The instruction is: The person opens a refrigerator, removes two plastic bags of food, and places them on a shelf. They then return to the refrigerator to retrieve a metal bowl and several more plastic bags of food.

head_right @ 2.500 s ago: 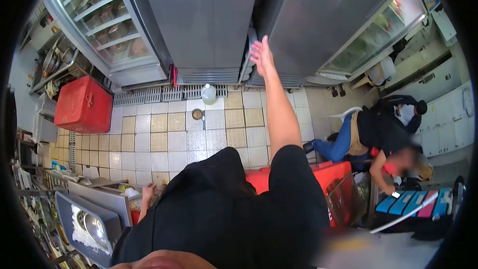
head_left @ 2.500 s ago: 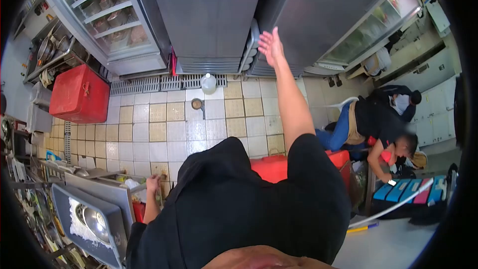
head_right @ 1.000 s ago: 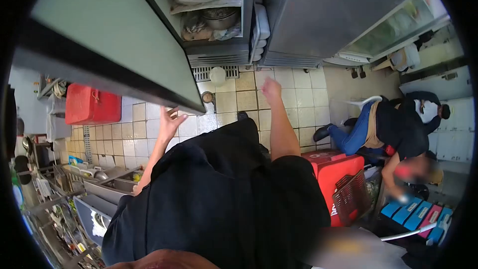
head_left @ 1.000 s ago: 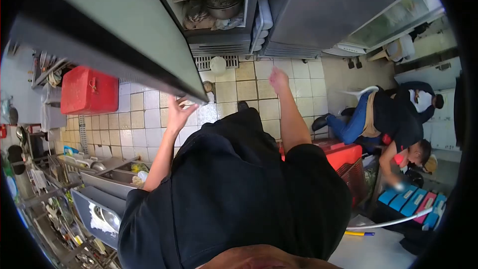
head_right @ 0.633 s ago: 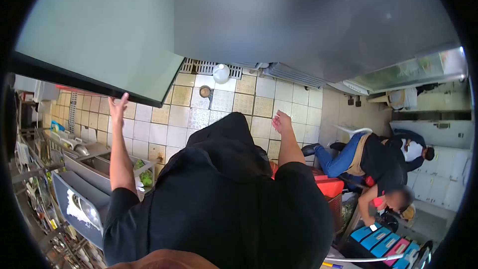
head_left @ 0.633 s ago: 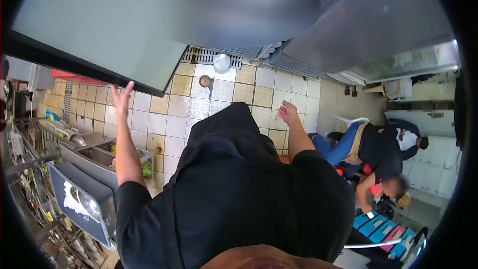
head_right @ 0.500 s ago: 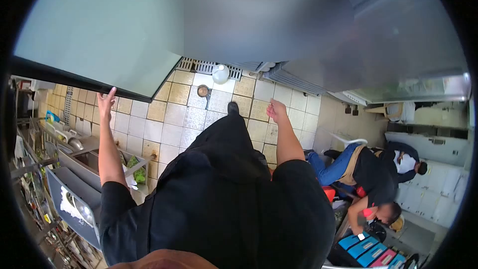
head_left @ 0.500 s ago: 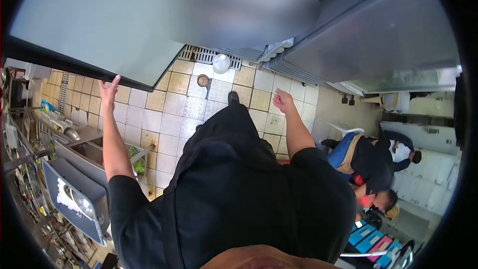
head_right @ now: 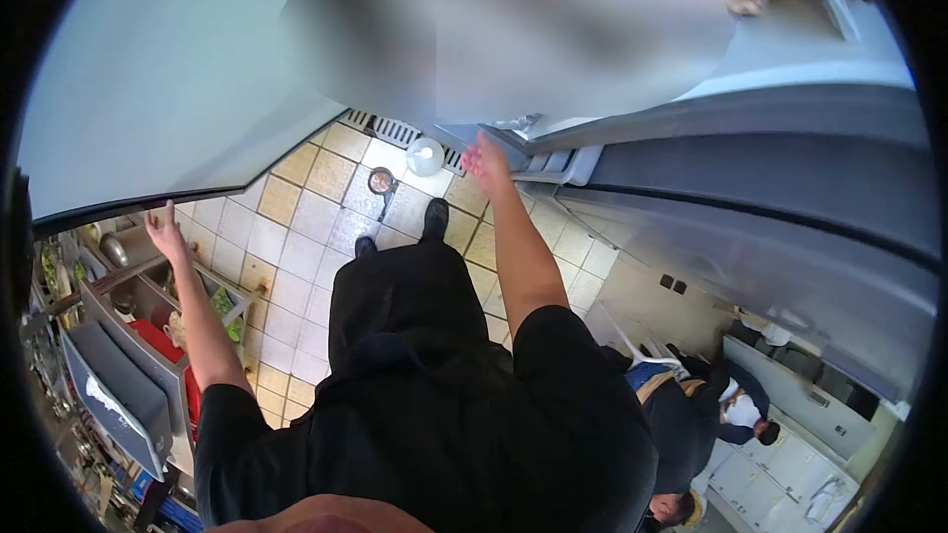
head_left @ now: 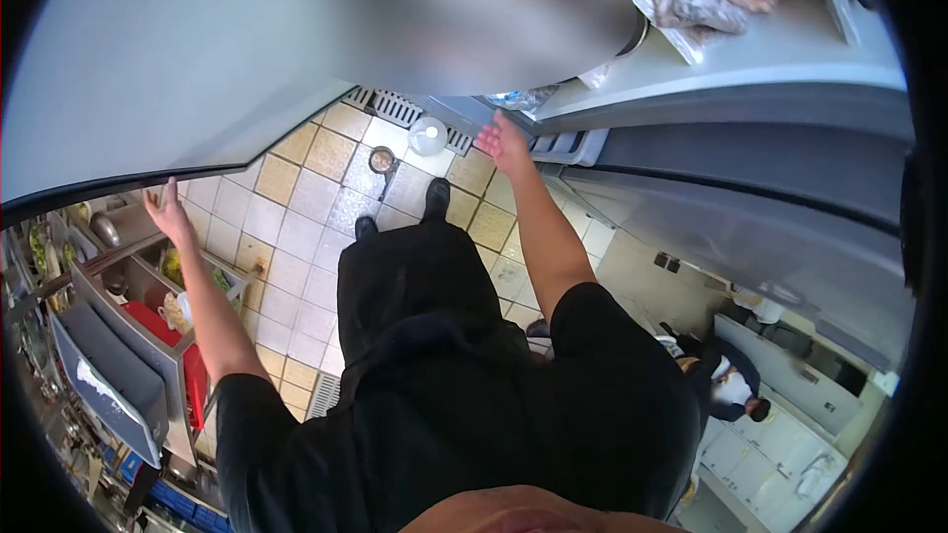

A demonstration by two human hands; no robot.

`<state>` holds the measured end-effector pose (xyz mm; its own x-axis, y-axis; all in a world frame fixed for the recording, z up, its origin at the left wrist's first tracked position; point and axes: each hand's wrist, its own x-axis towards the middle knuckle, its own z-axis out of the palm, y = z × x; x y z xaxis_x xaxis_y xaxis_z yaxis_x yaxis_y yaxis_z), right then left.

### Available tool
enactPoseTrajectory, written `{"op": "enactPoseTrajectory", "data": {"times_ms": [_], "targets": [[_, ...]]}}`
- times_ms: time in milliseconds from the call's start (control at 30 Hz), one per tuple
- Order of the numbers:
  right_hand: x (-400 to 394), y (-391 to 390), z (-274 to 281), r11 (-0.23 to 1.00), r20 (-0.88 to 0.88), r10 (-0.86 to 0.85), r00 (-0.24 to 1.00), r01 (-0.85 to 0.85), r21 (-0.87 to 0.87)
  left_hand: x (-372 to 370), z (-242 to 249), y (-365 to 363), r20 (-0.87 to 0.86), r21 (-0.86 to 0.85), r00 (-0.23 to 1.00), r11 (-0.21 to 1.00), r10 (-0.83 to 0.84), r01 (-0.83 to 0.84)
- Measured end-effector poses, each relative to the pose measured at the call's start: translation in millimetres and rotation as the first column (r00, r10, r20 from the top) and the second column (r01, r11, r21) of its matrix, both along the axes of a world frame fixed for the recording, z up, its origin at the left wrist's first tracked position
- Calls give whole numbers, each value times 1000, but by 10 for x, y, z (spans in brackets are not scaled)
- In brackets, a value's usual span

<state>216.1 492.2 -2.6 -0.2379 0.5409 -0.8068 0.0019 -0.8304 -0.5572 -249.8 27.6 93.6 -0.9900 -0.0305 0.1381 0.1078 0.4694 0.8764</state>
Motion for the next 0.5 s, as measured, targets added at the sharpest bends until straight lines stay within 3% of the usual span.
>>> {"op": "enactPoseTrajectory", "data": {"times_ms": [67, 133, 167, 200, 267, 333, 433, 500], "targets": [[-77, 200, 15, 997, -4, -61, 998, 61, 37, 265, -636, -15, 199, 65, 972, 987, 129, -145], [-81, 408, 77, 990, -14, -106, 994, 107, 91, 694, -1514, -17, 456, 218, 883, 976, -113, 12], [-117, 446, 209, 975, 22, -167, 986, 162, 151, 977, -1912, 75, 513, 138, 835, 979, -198, 148], [-82, 553, 160, 967, 46, -199, 979, 189, 171, 1391, -1821, 420, 653, 167, 714, 967, -253, 191], [27, 837, 42, 950, 96, -254, 963, 229, 211, 2098, -2014, 874, 702, 252, 602, 924, -380, 288], [58, 1118, -43, 908, 175, -351, 920, 289, 305, 2521, -1849, 1341, 775, 332, 415, 867, -476, 373], [-47, 1345, -12, 873, 186, -403, 896, 316, 371, 2899, -2039, 2028, 606, 397, 455, 743, -653, 538], [-107, 1471, -58, 858, 209, -412, 887, 301, 417, 2898, -1785, 2720, 513, 500, 434, 669, -741, 550]]}}
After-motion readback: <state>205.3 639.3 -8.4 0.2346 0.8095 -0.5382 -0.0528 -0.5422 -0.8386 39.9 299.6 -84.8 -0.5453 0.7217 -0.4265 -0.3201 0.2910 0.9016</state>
